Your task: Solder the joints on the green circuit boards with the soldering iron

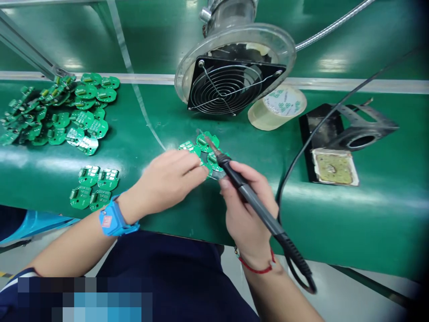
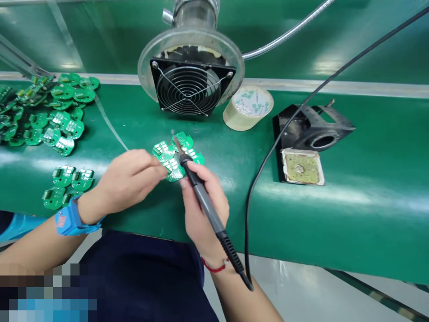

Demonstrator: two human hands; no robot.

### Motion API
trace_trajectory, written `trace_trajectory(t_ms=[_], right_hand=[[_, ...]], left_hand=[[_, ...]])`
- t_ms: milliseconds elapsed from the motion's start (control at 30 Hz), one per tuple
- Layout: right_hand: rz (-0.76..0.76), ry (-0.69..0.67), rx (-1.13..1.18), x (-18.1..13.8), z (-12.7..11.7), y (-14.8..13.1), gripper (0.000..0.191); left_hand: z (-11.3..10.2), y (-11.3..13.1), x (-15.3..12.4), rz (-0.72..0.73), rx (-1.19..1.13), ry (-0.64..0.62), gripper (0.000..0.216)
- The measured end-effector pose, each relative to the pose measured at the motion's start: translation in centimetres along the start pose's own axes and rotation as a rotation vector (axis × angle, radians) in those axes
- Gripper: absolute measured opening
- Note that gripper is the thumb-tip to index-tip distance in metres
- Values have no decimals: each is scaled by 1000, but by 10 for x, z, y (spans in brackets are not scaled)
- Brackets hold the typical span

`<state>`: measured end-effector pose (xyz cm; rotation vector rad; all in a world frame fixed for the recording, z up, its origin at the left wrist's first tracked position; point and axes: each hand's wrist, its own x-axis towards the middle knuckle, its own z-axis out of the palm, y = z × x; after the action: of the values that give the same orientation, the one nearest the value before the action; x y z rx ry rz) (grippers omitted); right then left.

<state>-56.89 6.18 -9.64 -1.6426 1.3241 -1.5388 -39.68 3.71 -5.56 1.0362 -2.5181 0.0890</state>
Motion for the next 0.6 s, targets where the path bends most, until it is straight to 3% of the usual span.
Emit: trace_trajectory(t_ms=[67,133,367,500,600], right_hand=[[51,53,7,1,-4,3,29],[79,83,27,0,-10,7,31],[18,-12,-42,-14,-31,22,31],[-8,67,86,-20,-33,26,27],[-54,32,164,-19,-34,26,18]], left_hand=[[-6,-6,-6,-70,58,44,11],[-11,-9,-14,-178,-53,25,11],[-9,-9,-37,-358,-418,-236,20],[-6,-8,-40,-446,-368,-126,19],[-4,-7,-38,-510,-322,-49,18]])
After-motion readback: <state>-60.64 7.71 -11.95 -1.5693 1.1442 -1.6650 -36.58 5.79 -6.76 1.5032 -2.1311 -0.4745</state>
